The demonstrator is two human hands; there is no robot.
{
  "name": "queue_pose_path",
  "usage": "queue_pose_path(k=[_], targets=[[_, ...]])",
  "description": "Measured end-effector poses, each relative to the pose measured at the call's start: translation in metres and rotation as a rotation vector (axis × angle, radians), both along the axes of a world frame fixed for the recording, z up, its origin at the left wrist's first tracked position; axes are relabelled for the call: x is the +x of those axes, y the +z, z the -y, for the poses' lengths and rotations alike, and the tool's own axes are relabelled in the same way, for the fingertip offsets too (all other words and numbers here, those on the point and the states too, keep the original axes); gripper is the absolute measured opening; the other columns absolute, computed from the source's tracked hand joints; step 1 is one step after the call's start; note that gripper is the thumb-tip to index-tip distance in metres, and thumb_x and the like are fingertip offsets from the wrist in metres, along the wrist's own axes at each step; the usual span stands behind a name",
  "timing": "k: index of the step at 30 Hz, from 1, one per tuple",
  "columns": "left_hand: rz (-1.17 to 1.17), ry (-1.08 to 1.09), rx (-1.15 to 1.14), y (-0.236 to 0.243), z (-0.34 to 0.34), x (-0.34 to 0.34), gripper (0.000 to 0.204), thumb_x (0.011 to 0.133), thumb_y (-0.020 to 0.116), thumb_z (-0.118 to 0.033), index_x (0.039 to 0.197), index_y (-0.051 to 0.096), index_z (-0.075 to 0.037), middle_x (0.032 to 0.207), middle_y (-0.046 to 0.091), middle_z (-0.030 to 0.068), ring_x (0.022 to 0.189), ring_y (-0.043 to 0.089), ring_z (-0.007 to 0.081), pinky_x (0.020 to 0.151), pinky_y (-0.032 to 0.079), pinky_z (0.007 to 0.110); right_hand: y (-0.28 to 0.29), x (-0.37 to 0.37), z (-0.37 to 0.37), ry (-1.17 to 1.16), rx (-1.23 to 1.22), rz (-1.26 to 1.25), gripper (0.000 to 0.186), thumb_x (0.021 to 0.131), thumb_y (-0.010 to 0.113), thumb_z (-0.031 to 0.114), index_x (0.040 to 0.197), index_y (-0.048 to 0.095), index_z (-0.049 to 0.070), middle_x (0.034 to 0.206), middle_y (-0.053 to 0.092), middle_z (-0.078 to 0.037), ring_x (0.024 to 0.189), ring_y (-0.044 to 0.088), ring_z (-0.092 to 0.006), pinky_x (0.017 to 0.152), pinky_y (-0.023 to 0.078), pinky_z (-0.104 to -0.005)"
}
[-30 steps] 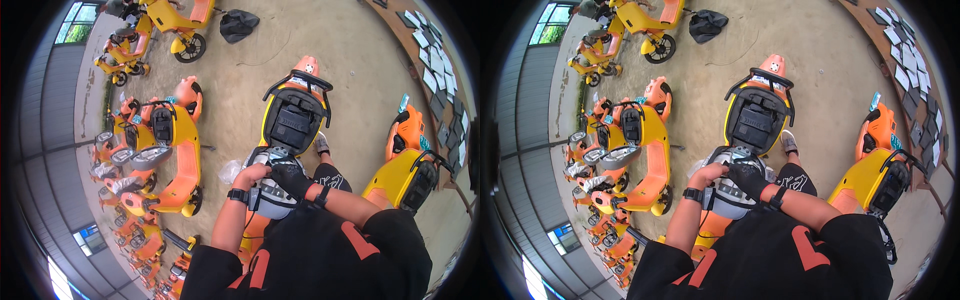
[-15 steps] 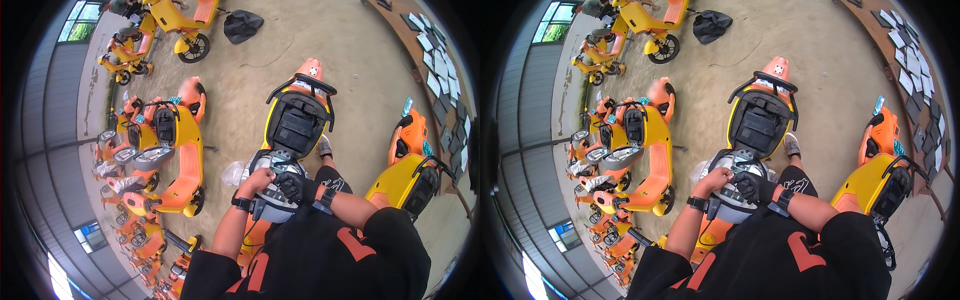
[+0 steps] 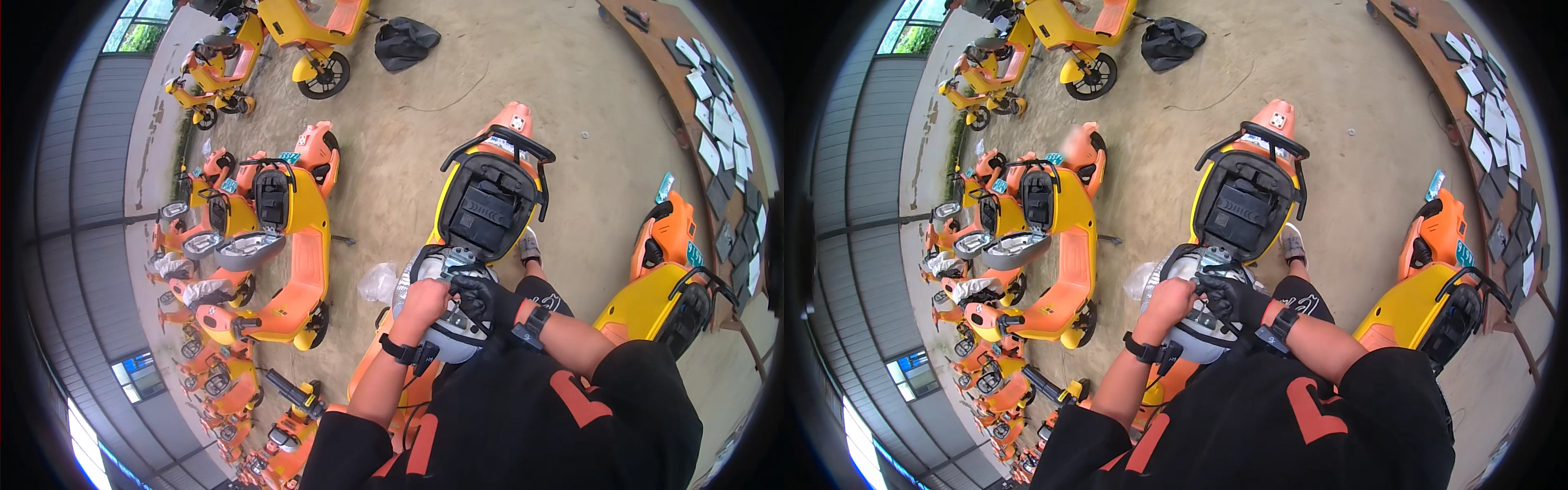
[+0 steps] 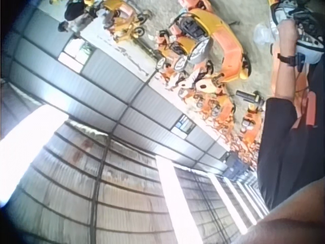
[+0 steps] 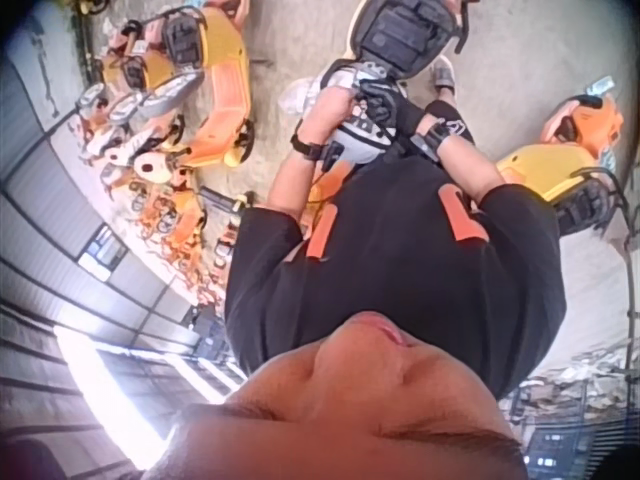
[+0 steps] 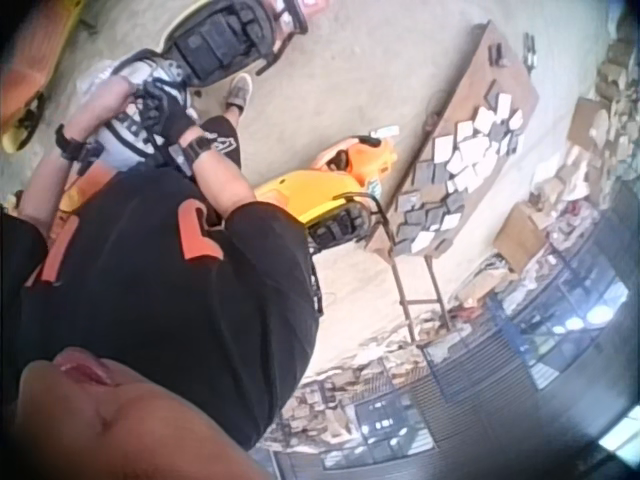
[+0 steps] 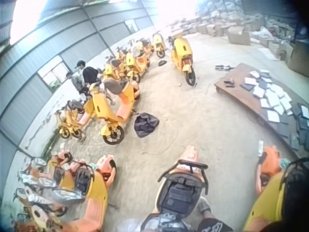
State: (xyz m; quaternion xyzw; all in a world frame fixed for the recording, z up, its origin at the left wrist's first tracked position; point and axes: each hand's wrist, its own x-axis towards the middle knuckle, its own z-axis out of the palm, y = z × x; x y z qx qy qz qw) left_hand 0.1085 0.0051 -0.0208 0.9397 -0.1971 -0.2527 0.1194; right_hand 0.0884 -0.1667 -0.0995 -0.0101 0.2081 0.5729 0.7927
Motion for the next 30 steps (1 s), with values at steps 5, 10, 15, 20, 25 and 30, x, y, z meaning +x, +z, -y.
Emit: queue_pose_path(k=[5,10,15,20,25,30], targets=[[0.207,-0.109,-0.008,0.007,0.001,-0.002,0.011,0.074,0.063,-0.016,0.069,0.06,-0.006,0.068,0.061,0.0103,0.072,0.06,0.0285,0.064,0.047,0.043,0.014,0.007,0.008,0.082,-0.339,0.406,0.024,0.097,0.049,0.028,0.108,0.061,0.01,0.057,0.035,0.009,0.046,0.032,-0.0016,0.041,0.023,-0.0189],[0.373,-0.168,0.044,0.035,0.0,0.02,0.007,0.072,0.06,-0.013,0.068,0.059,-0.007,0.069,0.057,0.0086,0.072,0.058,0.0276,0.061,0.048,0.04,-0.029,-0.009,0.009,0.178,-0.431,0.289,0.033,0.095,0.051,0.04,0.101,0.063,0.011,0.055,0.039,0.007,0.045,0.034,-0.0038,0.039,0.027,-0.0219],[0.286,-0.007,0.442,0.02,-0.052,0.036,0.013,0.073,0.056,-0.016,0.066,0.061,-0.007,0.07,0.062,0.0143,0.069,0.062,0.0306,0.06,0.049,0.042,-0.005,-0.011,0.013,0.169,-0.688,0.572,0.046,0.091,0.049,0.056,0.093,0.062,0.012,0.059,0.041,0.003,0.056,0.047,-0.0106,0.047,0.038,-0.0312],[0.034,0.477,0.536,0.017,-0.102,0.045,0.03,0.078,0.05,-0.024,0.079,0.068,0.0,0.083,0.065,0.0261,0.08,0.064,0.0425,0.075,0.051,0.049,-0.061,-0.047,0.083,0.348,-0.812,1.64,0.036,0.096,0.044,0.029,0.093,0.062,-0.001,0.082,0.063,-0.022,0.066,0.06,-0.0352,0.062,0.045,-0.0455],[-0.071,0.579,0.401,0.018,-0.102,0.047,0.034,0.08,0.052,-0.027,0.08,0.067,0.003,0.085,0.063,0.0275,0.085,0.062,0.043,0.08,0.049,0.049,-0.061,-0.031,0.065,0.455,-0.617,1.641,0.046,0.093,0.045,0.038,0.088,0.063,-0.004,0.085,0.063,-0.024,0.073,0.06,-0.0382,0.069,0.046,-0.0461],[-0.272,0.332,0.18,0.05,-0.013,0.055,0.028,0.08,0.057,-0.025,0.081,0.062,0.002,0.082,0.063,0.0238,0.082,0.06,0.0418,0.073,0.047,0.047,-0.005,0.019,0.046,0.636,-0.704,1.398,0.046,0.089,0.049,0.04,0.1,0.061,-0.003,0.089,0.062,-0.025,0.084,0.06,-0.037,0.077,0.046,-0.0426]])
